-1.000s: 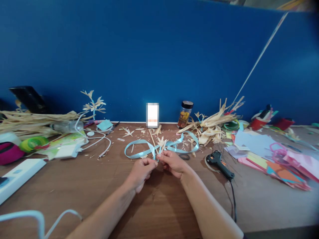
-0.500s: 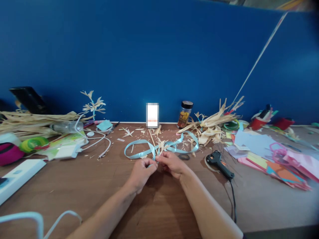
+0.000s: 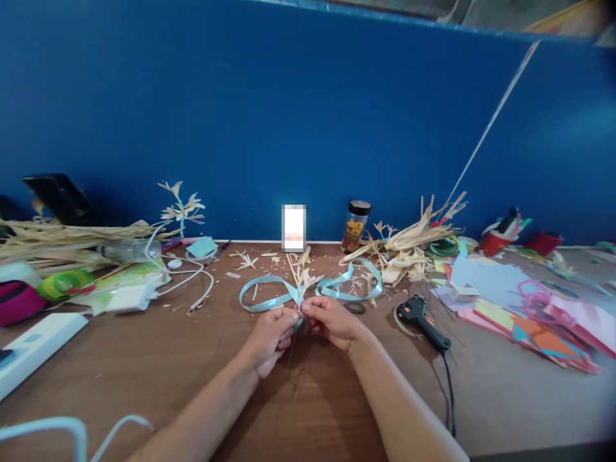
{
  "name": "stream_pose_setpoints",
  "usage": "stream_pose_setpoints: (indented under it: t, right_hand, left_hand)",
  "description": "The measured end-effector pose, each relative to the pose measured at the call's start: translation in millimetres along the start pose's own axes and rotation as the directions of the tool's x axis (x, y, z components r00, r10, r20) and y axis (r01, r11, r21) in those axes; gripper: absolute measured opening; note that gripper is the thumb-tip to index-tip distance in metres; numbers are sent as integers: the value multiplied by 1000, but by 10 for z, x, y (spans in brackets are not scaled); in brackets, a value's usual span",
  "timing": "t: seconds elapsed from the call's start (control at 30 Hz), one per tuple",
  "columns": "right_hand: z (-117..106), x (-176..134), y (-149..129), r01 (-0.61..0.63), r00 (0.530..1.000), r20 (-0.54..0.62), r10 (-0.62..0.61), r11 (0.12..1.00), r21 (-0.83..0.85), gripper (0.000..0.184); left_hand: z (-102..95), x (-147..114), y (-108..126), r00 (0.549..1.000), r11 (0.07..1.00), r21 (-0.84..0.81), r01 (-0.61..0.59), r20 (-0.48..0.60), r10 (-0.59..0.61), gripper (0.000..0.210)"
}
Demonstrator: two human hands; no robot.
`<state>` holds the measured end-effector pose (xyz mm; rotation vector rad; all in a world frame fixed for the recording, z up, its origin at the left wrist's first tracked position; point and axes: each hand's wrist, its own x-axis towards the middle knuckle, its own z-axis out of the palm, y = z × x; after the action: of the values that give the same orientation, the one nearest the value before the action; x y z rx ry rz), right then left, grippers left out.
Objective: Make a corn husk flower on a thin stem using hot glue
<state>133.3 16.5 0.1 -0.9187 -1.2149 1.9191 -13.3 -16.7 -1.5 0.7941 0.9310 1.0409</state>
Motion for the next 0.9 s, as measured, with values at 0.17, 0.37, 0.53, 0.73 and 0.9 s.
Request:
stream_pose_setpoints:
  t: [0.17, 0.37, 0.53, 0.73, 0.9]
  right_hand:
    - [22, -8, -9, 12, 1000, -18, -11, 1000, 28, 26]
    - [19, 2, 7, 16, 999, -40, -14, 999, 39, 24]
    - [19, 21, 16, 14, 999, -51, -13, 999, 32, 22]
    - [15, 29, 26, 15, 998, -56, -15, 1000, 3, 23]
    - [19, 24, 20, 21, 999, -48, -21, 1000, 3, 24]
  left_hand:
    - [-23, 6, -35, 1000, 1000, -1, -3, 6, 3, 20]
    - [-28, 16, -44, 1000, 999, 27, -17, 16, 17, 21]
    - [-14, 33, -41, 999, 998, 55, -29, -12, 29, 21]
    - [-13, 36, -58, 999, 996, 88, -25, -41, 29, 22]
    - [-7, 22, -53, 998, 995, 92, -38, -44, 42, 22]
